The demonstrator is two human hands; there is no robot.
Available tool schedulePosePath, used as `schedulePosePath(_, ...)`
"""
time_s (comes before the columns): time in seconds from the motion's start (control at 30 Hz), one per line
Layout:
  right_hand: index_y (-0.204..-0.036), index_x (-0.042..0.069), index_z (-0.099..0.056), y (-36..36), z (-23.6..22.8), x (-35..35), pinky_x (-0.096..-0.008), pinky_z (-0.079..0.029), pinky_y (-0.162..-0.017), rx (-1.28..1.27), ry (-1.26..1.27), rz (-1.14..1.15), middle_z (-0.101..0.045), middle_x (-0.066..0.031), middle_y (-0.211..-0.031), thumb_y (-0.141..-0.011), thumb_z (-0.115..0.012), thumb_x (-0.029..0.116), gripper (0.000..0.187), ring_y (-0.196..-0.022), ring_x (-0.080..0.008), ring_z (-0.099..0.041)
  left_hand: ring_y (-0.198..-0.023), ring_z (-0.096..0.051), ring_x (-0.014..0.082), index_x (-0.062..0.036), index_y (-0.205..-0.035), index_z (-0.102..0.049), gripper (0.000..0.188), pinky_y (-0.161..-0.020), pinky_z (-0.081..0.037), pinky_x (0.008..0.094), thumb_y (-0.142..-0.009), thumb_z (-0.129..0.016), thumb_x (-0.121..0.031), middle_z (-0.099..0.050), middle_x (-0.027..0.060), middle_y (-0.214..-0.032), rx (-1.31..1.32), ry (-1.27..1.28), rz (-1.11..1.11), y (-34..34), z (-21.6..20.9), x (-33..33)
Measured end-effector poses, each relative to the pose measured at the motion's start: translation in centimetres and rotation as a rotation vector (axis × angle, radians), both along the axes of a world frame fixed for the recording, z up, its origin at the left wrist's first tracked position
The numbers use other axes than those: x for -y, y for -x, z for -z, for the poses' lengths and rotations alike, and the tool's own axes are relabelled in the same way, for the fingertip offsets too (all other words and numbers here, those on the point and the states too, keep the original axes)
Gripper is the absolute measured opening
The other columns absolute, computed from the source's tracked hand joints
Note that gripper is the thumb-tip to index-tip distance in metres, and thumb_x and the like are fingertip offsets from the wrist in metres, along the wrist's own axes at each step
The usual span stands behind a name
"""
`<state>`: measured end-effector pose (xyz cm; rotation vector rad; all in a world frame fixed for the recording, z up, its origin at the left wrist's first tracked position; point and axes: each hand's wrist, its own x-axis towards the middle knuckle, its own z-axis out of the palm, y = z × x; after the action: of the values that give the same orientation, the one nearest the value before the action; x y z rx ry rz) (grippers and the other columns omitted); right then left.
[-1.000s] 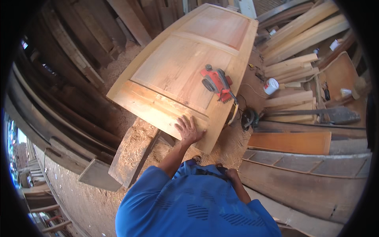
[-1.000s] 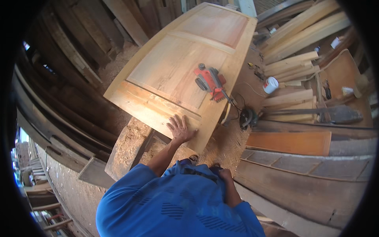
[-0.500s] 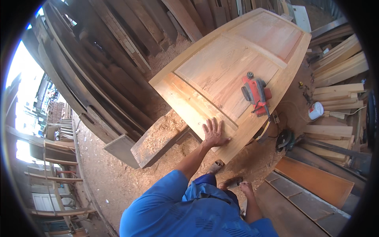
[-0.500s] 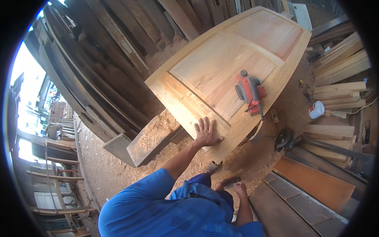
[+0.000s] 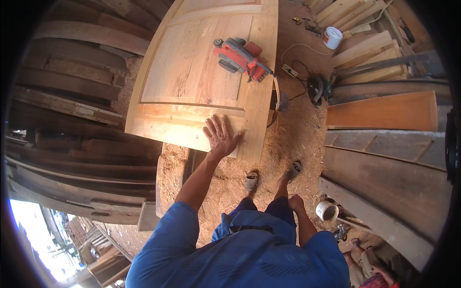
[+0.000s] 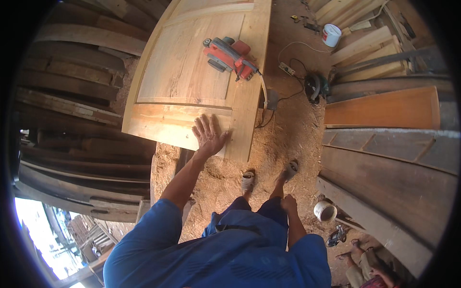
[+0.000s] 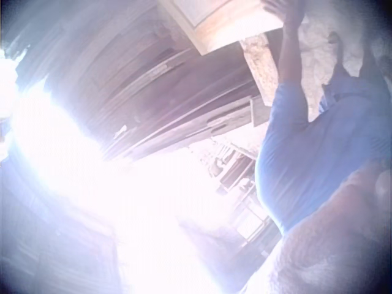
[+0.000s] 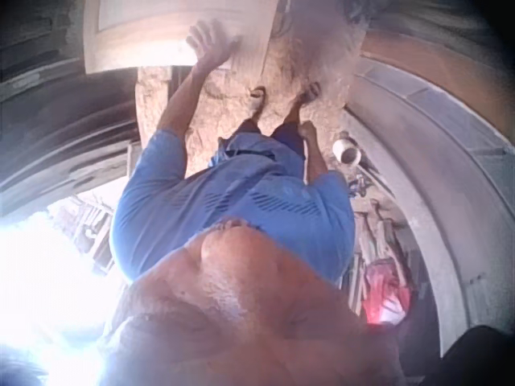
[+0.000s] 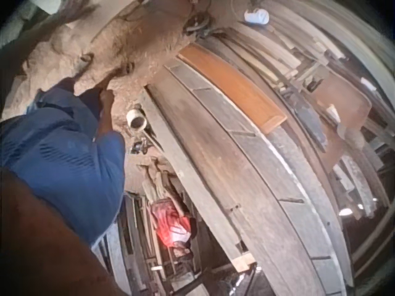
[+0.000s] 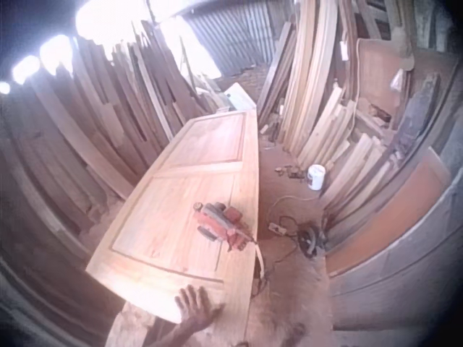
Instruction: The person sands the surface and edges of a wooden door using a handheld power sander, moving the tool along the wood grain and checking the surface with their hand.
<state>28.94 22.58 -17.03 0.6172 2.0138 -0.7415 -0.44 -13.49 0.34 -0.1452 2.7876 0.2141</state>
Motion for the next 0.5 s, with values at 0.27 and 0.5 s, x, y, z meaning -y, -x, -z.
schedulePosePath(0.27,-0.157,0.008,-0.038,-8.5,-1.9,8.8,-0.0548,-0.040,-0.113,0.192,-0.161,0.161,-0.051,-0.0304,-0.147,-0.091,-0.069,0.041,0.080,-0.141,-0.0463,-0.045,-0.153,0.018,0.0551,-0.0165,-0.167,0.002,0.108,-0.118,0.007,0.0718,-0.093,-0.045,-0.080,0.013,0.0352,-0.167,0.096,0.064,0.269,1.0,0.1,3.0)
schedulePosePath(0.5,-0.158,0.010,-0.034,-17.4,1.4,9.8,-0.0589,-0.041,-0.112,0.341,-0.036,0.288,-0.052,-0.0296,-0.145,-0.093,-0.068,0.040,0.079,-0.134,-0.0473,-0.051,-0.151,-0.007,0.0616,-0.0112,-0.165,-0.014,0.091,-0.119,-0.010,0.0696,-0.097,-0.048,-0.062,-0.010,0.0436,-0.161,-0.105,-0.004,0.733,6.2,0.8,-1.2)
